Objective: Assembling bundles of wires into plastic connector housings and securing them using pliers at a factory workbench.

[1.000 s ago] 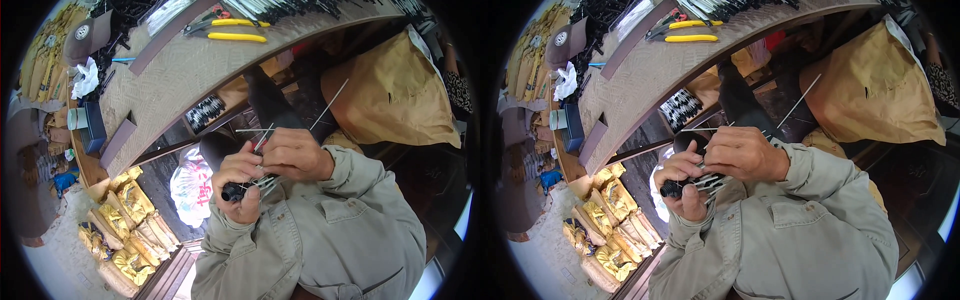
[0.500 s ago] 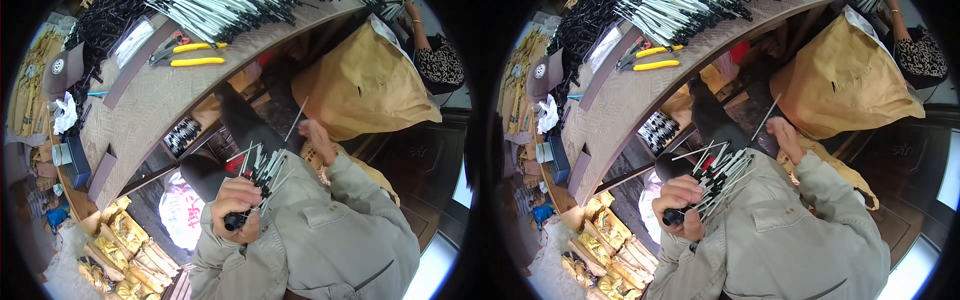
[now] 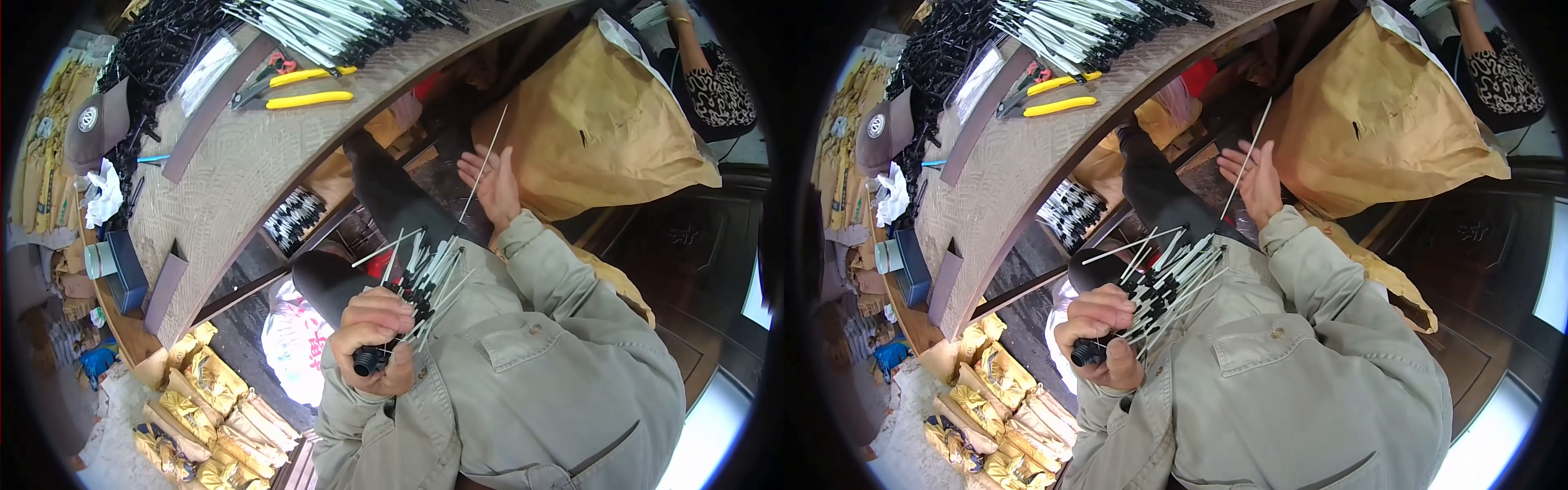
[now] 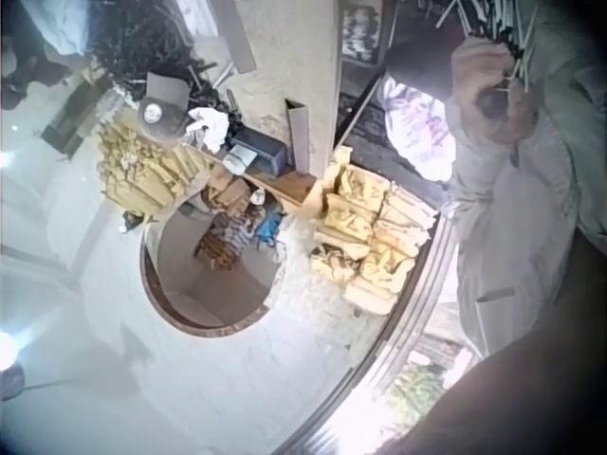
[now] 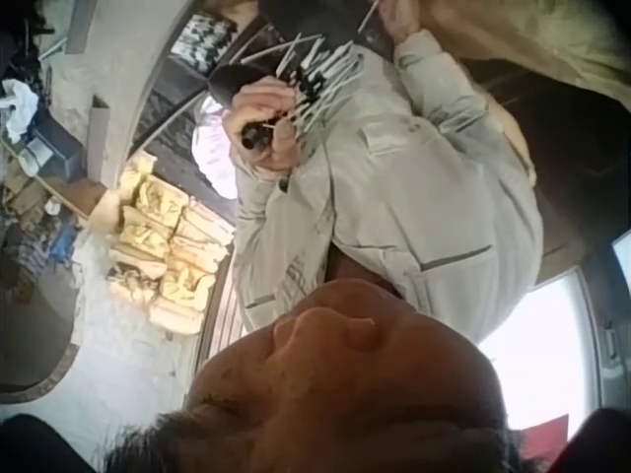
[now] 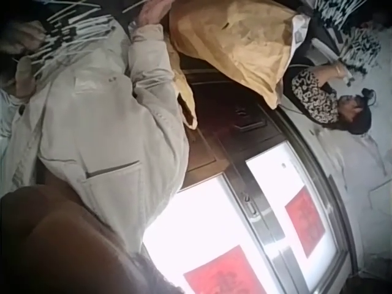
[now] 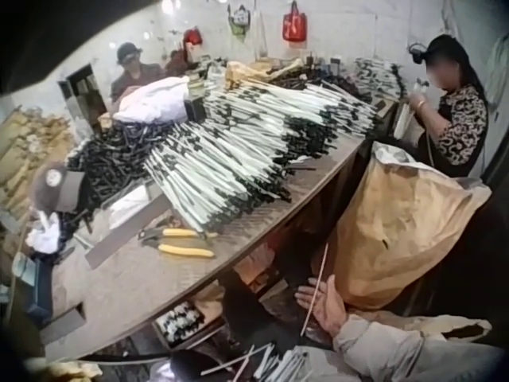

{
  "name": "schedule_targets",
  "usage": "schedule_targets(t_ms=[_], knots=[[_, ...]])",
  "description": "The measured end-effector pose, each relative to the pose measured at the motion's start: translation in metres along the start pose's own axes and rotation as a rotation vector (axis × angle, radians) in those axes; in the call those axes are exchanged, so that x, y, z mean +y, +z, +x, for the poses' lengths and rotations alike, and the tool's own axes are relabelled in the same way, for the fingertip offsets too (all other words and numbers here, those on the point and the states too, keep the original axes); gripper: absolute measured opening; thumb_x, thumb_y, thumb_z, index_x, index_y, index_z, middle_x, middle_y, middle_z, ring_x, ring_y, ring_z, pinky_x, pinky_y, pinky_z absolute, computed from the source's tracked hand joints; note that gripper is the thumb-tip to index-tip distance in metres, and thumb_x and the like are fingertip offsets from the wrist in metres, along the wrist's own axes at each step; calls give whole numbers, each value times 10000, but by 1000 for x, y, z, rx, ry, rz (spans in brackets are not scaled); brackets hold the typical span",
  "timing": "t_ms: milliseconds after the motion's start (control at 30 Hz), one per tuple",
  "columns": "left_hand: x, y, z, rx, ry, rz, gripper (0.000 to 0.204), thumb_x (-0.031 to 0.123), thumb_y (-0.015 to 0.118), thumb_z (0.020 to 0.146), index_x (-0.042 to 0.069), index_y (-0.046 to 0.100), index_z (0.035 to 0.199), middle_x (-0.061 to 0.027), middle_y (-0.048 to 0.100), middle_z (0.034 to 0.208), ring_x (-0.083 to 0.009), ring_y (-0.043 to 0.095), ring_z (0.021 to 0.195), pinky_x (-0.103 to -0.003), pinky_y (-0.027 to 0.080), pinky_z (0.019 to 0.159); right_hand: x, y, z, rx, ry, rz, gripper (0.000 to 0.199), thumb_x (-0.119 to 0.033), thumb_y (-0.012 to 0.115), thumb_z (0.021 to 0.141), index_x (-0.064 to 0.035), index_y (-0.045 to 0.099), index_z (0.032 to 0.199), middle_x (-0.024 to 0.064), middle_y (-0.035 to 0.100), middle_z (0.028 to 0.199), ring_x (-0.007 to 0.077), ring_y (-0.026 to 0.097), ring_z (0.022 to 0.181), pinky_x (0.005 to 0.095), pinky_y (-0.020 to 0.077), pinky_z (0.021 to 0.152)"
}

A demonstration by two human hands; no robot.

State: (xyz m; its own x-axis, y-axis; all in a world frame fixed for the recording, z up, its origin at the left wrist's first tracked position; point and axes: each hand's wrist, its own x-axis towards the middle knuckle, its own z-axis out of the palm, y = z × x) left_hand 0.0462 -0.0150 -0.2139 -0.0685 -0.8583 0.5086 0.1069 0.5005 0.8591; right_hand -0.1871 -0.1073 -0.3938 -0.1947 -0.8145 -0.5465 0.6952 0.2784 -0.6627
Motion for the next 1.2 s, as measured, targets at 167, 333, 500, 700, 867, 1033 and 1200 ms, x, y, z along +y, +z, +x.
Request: schedule_targets(t_ms=[167, 333, 500, 700, 867, 1033, 1200], knots=[[-1, 4, 5, -17, 12, 10, 255, 85, 597, 814, 41, 401, 970, -140, 544, 849, -255, 567, 783, -413, 461, 724, -26, 60, -57, -673, -469, -500, 826, -664, 176, 864, 26, 435, 1238, 195, 551, 1139, 272, 510, 1113, 380, 393, 946], [5, 1, 10, -61, -87, 232, 287, 254, 594, 841, 94, 379, 945, -82, 562, 784, -268, 574, 876, -510, 272, 985, -23, 107, -81, -1208, -385, -757, 750, -600, 245, 885, 42, 544, 1133, 184, 583, 1098, 301, 555, 1035, 373, 402, 915], [5, 2, 11, -53, -33, 355, 293, 251, 585, 846, 85, 369, 952, -93, 554, 783, -311, 588, 900, -538, 279, 990, -22, 104, -86, -1356, -468, -725, 418, -289, 328, 964, 26, 590, 1042, 168, 622, 955, 304, 607, 854, 342, 462, 785], [11, -12, 11, 304, 16, 4, 184, 126, 534, 845, 36, 399, 932, -131, 493, 780, -238, 545, 705, -421, 442, 685, -47, 147, -94, -1261, -949, -935, 265, -109, 554, 843, -19, 560, 1093, 154, 601, 1039, 320, 593, 933, 375, 449, 849], [51, -72, 15, 609, 127, 408, 152, 84, 488, 850, 7, 406, 952, -135, 509, 792, -214, 523, 684, -371, 462, 646, -68, 222, -46, -721, -1428, -1266, 272, -149, 627, 787, -41, 545, 1023, 137, 586, 1017, 299, 570, 950, 355, 470, 776], [45, -90, -30, 633, -160, 601, 129, -50, 442, 819, -23, 426, 945, -160, 555, 826, -193, 551, 721, -313, 477, 690, -44, 260, 4, -551, -1740, -1638, 250, -251, 608, 801, -75, 554, 969, 97, 593, 979, 253, 575, 905, 372, 439, 766], [61, -80, -33, 500, -335, 548, 133, -73, 448, 811, -15, 421, 928, -132, 555, 833, -178, 546, 773, -282, 425, 737, -39, 272, 14, -401, -1968, -1739, 213, -287, 606, 777, -90, 546, 832, 43, 566, 831, 215, 559, 805, 370, 398, 702]])
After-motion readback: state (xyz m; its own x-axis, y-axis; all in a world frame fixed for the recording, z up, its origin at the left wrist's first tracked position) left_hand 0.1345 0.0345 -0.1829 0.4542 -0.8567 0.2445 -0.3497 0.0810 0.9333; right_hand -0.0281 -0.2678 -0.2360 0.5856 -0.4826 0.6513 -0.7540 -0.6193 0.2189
